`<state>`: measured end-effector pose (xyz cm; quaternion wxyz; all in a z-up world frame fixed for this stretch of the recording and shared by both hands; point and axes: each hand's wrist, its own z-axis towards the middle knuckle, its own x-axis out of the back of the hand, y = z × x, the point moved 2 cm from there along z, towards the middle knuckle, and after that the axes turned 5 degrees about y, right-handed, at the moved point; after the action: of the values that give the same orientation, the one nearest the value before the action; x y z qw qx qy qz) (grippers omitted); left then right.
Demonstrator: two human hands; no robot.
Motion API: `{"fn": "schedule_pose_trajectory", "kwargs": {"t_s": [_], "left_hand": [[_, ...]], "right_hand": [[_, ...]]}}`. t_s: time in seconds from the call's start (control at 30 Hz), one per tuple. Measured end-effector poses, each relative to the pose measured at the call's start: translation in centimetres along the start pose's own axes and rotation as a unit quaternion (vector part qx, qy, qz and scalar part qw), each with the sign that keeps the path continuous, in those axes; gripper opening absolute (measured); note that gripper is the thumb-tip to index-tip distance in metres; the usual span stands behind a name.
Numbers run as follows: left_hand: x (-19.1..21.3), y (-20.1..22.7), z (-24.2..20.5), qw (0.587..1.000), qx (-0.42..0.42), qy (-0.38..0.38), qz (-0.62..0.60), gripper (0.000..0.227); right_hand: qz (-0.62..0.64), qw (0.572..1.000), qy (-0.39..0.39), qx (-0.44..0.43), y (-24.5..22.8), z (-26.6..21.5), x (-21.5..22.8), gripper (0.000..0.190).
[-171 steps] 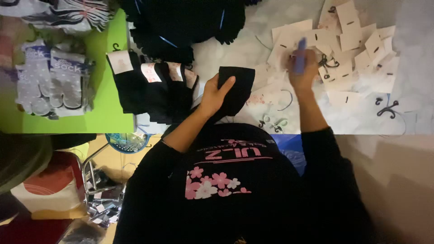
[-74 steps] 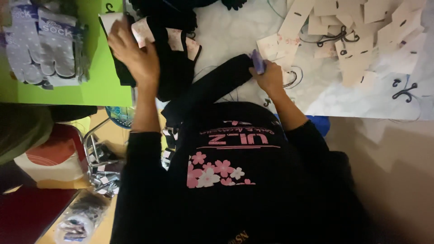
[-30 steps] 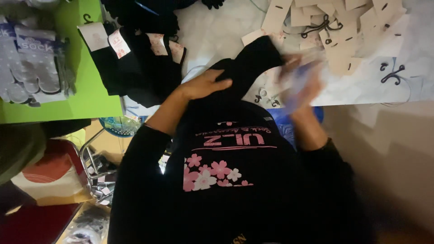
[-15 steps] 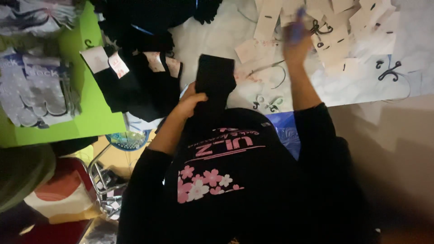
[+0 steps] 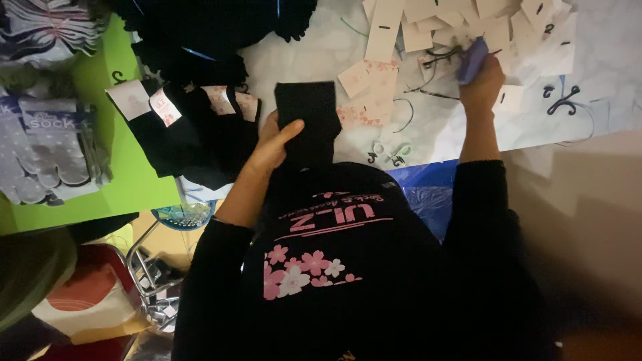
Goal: The person uses a handheld stapler to attach paper tags to folded black socks. They repeatedly pick up a sock, position a tag, and staple it in place, then place the tagged sock into a growing pile on the table.
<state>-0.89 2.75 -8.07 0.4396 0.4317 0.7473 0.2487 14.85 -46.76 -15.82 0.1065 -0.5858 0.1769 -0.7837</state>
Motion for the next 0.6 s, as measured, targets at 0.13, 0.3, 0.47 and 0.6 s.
{"fn": "schedule_pose_trajectory", "kwargs": {"t_s": [0.13, 0.3, 0.47, 0.6], "left_hand": [[-2.1, 2.0, -0.5, 0.998, 0.041, 0.025, 0.029, 0.040], [-0.4, -0.2, 0.7, 1.000, 0.020, 0.002, -0.013, 0.041], [-1.9, 2.0, -1.5, 0.992, 0.009, 0.034, 0.124, 0.049], [-3.0, 3.3, -2.6, 0.988, 0.025, 0.036, 0.146, 0.040]], "right_hand": [[0.150, 0.986, 0.064, 0.020, -4.9, 0.3, 4.2, 0.008], [0.407, 0.828, -0.123, -0.366, -7.2, -0.9, 2.7, 0.018], [0.176, 0.977, 0.108, -0.048, -7.4, -1.7, 1.5, 0.022], [0.167, 0.983, -0.002, 0.077, -9.8, -2.4, 0.1, 0.021]]}}
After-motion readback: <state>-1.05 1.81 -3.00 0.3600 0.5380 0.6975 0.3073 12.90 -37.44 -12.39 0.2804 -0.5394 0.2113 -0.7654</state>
